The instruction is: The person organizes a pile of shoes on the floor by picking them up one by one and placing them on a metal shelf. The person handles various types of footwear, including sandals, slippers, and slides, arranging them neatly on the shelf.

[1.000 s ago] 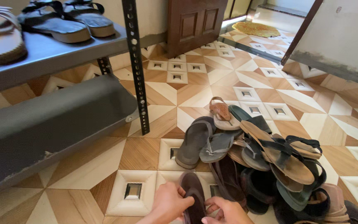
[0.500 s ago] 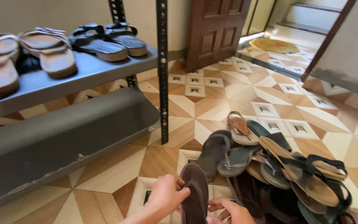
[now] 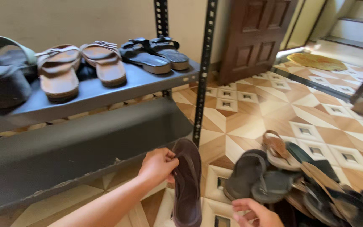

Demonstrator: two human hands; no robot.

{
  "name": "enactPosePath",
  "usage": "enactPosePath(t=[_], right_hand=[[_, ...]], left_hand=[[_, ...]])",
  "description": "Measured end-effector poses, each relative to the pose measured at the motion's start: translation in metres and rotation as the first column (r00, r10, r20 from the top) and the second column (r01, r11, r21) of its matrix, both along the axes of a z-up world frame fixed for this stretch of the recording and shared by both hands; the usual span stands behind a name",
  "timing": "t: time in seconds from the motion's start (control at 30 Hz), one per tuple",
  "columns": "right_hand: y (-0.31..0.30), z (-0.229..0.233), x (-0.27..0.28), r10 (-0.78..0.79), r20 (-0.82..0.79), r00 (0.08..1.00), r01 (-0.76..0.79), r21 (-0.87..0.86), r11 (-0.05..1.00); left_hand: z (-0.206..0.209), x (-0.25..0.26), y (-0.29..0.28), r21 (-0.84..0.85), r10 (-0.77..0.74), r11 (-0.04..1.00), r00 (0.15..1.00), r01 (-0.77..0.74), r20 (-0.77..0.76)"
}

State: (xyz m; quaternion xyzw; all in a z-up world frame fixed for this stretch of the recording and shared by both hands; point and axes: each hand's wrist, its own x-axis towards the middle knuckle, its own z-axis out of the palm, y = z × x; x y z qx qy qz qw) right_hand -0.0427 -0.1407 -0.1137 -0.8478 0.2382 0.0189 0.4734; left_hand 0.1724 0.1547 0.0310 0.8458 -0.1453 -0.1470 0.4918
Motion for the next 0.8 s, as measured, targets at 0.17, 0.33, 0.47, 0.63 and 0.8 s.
enactPosePath(t=[0.17,0.33,0.47,0.63,0.8], right_hand=[[-0.03,-0.022,0.038,-0.025,0.057,0.998,0.024,0.022,0.999],[-0.078,-0.075,0.079,0.198,0.031,0.98,-0.2,0.17,0.965],[-0.07,-0.079,0.12,0.223,-0.06,0.973,-0.213,0.136,0.968],[-0.005,-0.006,0.144,0.087,0.087,0.992,-0.071,-0.175,0.982],[0.057,0.074,0.161,0.163,0.134,0.978,-0.107,-0.349,0.931]], left_hand=[[0.016,0.03,0.007,-0.069,0.101,0.993,0.995,-0.1,0.006],[0.028,0.063,0.009,-0.149,0.214,0.965,0.977,-0.215,-0.022],[0.025,0.098,0.005,-0.23,0.244,0.943,0.97,-0.242,-0.019],[0.014,0.148,-0.008,-0.271,0.295,0.919,0.956,-0.285,-0.006],[-0.005,0.19,-0.026,-0.289,0.341,0.901,0.94,-0.324,0.01]])
